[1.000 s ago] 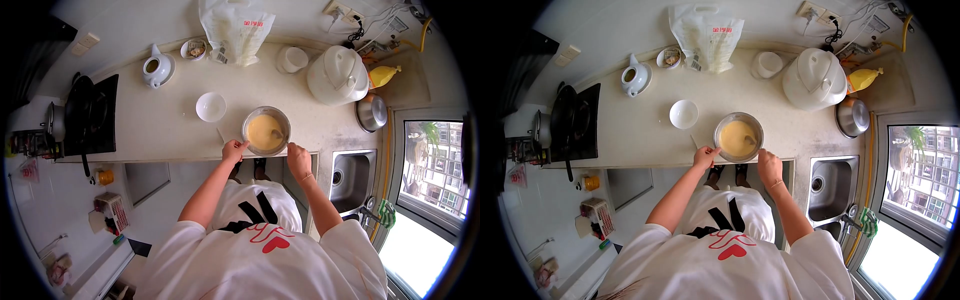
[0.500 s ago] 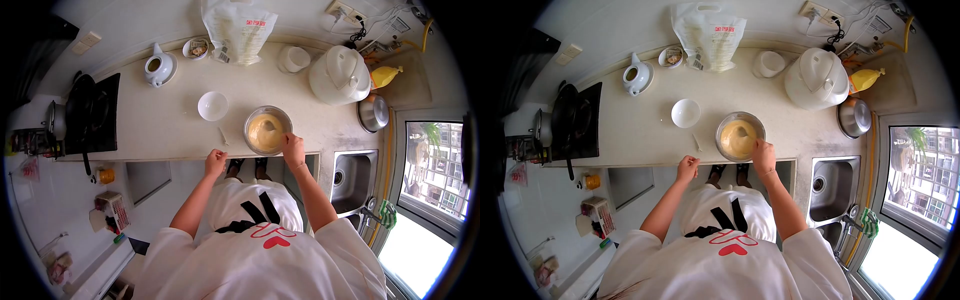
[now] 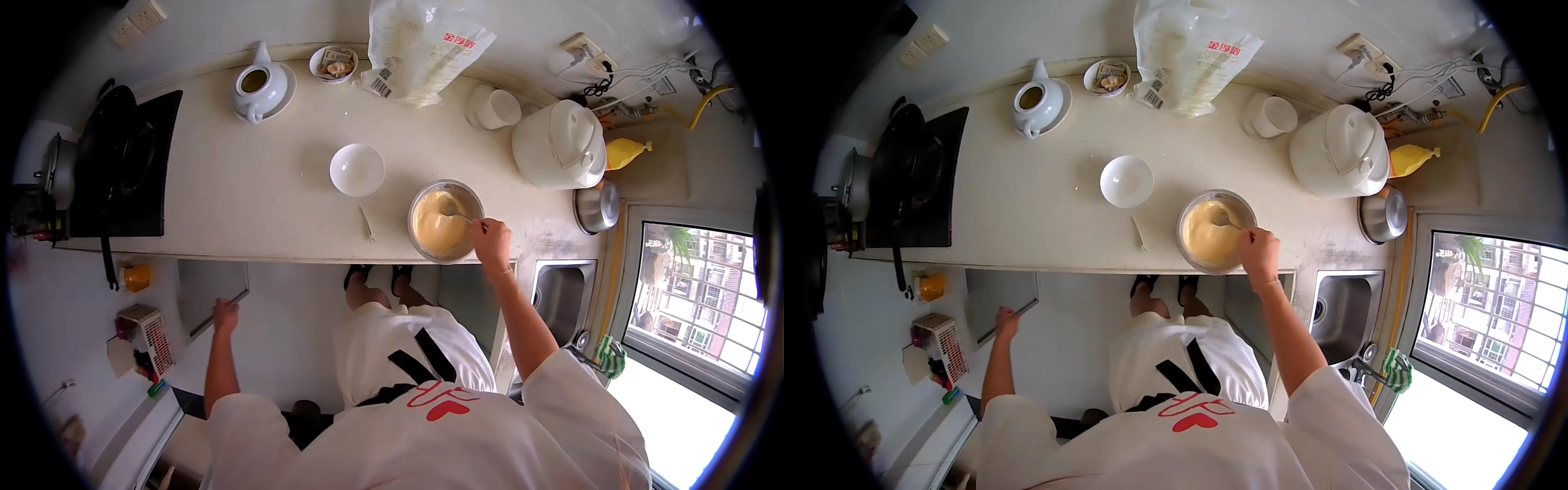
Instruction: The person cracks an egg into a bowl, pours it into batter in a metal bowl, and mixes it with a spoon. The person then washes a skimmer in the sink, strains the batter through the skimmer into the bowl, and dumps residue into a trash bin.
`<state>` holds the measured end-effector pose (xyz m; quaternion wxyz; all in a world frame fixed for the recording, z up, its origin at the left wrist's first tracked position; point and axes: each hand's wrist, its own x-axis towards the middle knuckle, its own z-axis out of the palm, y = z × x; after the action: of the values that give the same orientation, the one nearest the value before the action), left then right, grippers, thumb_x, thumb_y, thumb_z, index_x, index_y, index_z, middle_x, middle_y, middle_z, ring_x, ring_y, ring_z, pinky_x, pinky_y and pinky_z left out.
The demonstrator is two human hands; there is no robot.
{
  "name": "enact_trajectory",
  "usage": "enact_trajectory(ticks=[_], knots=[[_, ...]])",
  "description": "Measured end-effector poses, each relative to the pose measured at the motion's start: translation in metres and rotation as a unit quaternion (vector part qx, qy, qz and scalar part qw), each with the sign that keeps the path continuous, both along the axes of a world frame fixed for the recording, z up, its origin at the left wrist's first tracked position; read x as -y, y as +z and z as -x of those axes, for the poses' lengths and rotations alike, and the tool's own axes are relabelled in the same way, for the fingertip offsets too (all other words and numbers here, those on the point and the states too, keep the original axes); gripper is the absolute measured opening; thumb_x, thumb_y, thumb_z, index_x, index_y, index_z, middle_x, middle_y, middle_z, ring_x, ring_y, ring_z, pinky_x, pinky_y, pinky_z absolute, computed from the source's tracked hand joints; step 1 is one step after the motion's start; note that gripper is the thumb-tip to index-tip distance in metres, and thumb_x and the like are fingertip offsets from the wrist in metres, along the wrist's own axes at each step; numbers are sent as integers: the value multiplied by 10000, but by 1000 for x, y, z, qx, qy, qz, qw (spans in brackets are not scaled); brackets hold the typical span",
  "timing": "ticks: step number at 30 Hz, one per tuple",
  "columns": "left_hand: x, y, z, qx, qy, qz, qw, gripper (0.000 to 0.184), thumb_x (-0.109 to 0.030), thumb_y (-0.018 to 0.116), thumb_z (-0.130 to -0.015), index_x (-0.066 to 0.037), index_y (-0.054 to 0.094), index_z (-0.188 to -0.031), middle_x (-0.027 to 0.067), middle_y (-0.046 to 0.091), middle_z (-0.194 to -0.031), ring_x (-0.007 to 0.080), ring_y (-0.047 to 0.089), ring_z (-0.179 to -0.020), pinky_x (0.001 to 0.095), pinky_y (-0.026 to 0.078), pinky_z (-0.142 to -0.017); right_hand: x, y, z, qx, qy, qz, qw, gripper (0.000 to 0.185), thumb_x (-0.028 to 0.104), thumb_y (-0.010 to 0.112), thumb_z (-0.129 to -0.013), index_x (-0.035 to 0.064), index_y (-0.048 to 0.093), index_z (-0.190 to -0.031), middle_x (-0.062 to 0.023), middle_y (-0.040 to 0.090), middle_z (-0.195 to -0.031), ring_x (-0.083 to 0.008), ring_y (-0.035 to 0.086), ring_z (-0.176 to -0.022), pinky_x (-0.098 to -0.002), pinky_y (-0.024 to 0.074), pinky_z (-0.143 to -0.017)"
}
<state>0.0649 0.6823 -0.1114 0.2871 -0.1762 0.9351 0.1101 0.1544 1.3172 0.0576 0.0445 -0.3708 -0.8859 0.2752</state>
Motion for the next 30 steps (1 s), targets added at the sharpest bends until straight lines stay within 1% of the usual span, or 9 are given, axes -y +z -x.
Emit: enact_trajectory(ticks=[5, 8, 11, 14, 17, 19, 23, 27, 30], knots=[[120, -4, 57, -104, 74, 127, 984, 492, -117, 631, -789, 50, 443, -1212, 227, 469, -1197, 371, 490, -1072, 459, 434, -924, -20, 7, -22, 54, 31, -83, 995, 208, 167, 602, -880, -27, 670, -847, -182, 601, -618, -277, 584, -531, -365, 453, -552], [162, -8, 76, -62, 164, 231, 957, 677, -283, 677, -736, -14, 393, -1289, 195, 518, -1176, 406, 516, -1072, 463, 451, -907, 5, 8, -11, 42, 57, -90, 993, 186, 152, 585, -887, -11, 649, -824, -199, 597, -665, -369, 585, -614, -395, 458, -585], [283, -112, 68, -28, 188, 74, 979, 736, -358, 678, -716, -40, 398, -1318, 195, 560, -1161, 397, 539, -1071, 447, 447, -914, 28, 1, -4, 32, 140, -112, 983, 146, 156, 596, -884, 31, 648, -937, -171, 622, -748, -358, 597, -619, -402, 476, -593], [298, -132, 76, 79, 176, -7, 981, 792, -382, 664, -720, -49, 364, -1373, 187, 564, -1215, 373, 554, -1088, 422, 419, -952, 51, -1, -10, 31, 225, -150, 962, 153, 159, 606, -873, 101, 650, -1007, -118, 630, -792, -331, 615, -639, -417, 504, -594], [228, -97, 54, -20, 231, 36, 972, 825, -420, 673, -712, -55, 354, -1379, 175, 529, -1295, 378, 540, -1119, 436, 373, -994, 72, 25, -23, 118, 247, -169, 947, 150, 174, 610, -871, 140, 656, -1010, -91, 596, -729, -307, 618, -648, -411, 500, -561], [129, -14, 57, -4, 256, 77, 964, 846, -443, 680, -705, -36, 357, -1372, 199, 519, -1297, 386, 508, -1160, 442, 326, -1032, 66, 36, -37, 120, 219, -182, 951, 156, 187, 609, -873, 147, 656, -1017, -95, 578, -707, -310, 610, -631, -413, 494, -551], [128, -86, 35, -68, 332, -47, 940, 857, -397, 688, -693, 22, 340, -1354, 259, 489, -1288, 407, 442, -1215, 522, 311, -1020, 49, 42, -41, 105, 137, -198, 965, 129, 185, 608, -880, 114, 682, -958, -119, 566, -687, -321, 581, -610, -410, 466, -558], [42, -84, 34, -137, 502, -356, 776, 846, -191, 687, -658, 23, 288, -1373, 236, 425, -1336, 388, 469, -1172, 505, 369, -987, 32, 16, -27, 66, 43, -168, 983, 157, 195, 578, -892, 81, 686, -906, -173, 613, -739, -366, 602, -696, -444, 471, -619], [-43, -13, 46, -125, 513, -359, 770, 782, -146, 671, -670, 39, 299, -1332, 247, 337, -1355, 368, 439, -1161, 466, 407, -945, 35, 16, -26, 147, -35, -127, 980, 184, 199, 579, -857, 64, 704, -855, -204, 647, -805, -388, 621, -780, -447, 494, -665]])
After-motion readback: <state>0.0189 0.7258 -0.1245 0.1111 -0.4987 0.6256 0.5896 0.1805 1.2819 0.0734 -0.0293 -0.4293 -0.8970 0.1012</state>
